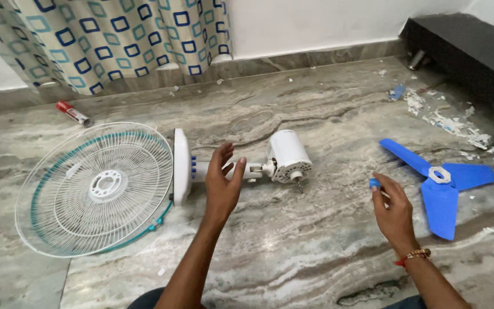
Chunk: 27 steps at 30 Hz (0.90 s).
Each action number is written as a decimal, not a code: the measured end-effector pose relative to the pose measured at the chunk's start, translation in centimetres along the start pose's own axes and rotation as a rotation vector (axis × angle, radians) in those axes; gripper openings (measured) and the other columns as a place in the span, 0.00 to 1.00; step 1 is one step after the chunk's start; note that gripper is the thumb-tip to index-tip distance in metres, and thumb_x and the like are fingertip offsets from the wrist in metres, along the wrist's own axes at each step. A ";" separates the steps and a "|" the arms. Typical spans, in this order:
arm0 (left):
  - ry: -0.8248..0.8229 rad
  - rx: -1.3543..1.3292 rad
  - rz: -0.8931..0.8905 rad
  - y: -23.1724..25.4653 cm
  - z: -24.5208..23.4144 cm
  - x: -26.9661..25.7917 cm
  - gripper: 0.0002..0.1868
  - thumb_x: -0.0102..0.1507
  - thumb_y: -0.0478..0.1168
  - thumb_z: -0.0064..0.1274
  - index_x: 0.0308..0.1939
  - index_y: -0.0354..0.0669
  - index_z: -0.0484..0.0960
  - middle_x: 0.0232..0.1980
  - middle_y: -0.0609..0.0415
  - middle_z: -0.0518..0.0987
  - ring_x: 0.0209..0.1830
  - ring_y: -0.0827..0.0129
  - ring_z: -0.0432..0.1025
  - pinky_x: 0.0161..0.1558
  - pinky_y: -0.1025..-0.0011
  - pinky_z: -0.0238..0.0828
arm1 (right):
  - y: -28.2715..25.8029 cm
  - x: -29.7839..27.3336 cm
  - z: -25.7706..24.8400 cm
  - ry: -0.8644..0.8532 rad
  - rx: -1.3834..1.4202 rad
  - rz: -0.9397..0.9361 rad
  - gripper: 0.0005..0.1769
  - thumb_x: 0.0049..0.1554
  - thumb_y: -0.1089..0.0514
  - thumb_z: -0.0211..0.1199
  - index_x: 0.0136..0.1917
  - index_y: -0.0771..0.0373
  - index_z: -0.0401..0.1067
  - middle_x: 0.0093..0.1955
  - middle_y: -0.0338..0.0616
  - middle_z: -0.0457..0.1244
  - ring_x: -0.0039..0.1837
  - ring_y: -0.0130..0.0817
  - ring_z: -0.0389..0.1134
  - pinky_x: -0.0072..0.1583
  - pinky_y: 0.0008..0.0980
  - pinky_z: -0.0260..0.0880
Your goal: The person disassembles a standing fan by hand. They remove the front grill, unscrew the blade nut, detach the blue blades, remove the rear grill, and then detach the motor head from the stand.
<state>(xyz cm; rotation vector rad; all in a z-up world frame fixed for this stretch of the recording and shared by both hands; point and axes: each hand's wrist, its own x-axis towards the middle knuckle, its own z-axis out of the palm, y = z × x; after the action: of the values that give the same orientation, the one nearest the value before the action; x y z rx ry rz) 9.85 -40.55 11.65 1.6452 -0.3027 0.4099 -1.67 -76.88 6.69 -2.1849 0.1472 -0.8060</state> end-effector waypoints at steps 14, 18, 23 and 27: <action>-0.112 0.102 -0.187 -2.0 1.6 -0.6 0.24 0.67 0.41 0.53 0.66 0.41 0.71 0.66 0.44 0.77 0.67 0.57 0.72 0.61 0.60 0.75 | 10.4 5.0 -4.5 0.315 0.049 0.267 0.28 0.59 0.58 0.74 0.69 0.68 0.70 0.62 0.51 0.65 0.49 0.34 0.71 0.46 0.30 0.72; -0.128 0.117 -0.218 -1.9 2.0 -0.7 0.24 0.66 0.41 0.53 0.66 0.40 0.72 0.65 0.45 0.77 0.65 0.59 0.73 0.59 0.62 0.76 | 16.4 6.0 -8.9 0.272 -0.229 0.128 0.32 0.57 0.56 0.77 0.69 0.71 0.69 0.63 0.53 0.66 0.53 0.39 0.71 0.51 0.34 0.73; -0.131 0.151 -0.226 -1.8 2.2 -0.6 0.24 0.66 0.41 0.53 0.66 0.39 0.72 0.63 0.45 0.79 0.62 0.61 0.75 0.57 0.63 0.76 | 22.2 8.1 -12.7 0.120 -0.434 0.307 0.40 0.52 0.50 0.79 0.72 0.68 0.69 0.62 0.54 0.69 0.54 0.42 0.73 0.55 0.41 0.73; -0.138 0.184 -0.278 -2.0 2.3 -0.5 0.24 0.66 0.41 0.54 0.65 0.39 0.73 0.61 0.46 0.80 0.59 0.62 0.77 0.54 0.64 0.76 | 25.8 9.2 -12.5 0.026 -0.528 0.304 0.46 0.47 0.51 0.80 0.74 0.68 0.68 0.62 0.53 0.69 0.57 0.45 0.72 0.57 0.45 0.73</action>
<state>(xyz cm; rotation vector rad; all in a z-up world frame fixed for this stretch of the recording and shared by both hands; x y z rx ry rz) 10.44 -42.62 9.45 1.8700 -0.1378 0.1166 2.07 -105.82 -1.00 -2.5483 0.7604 -0.6722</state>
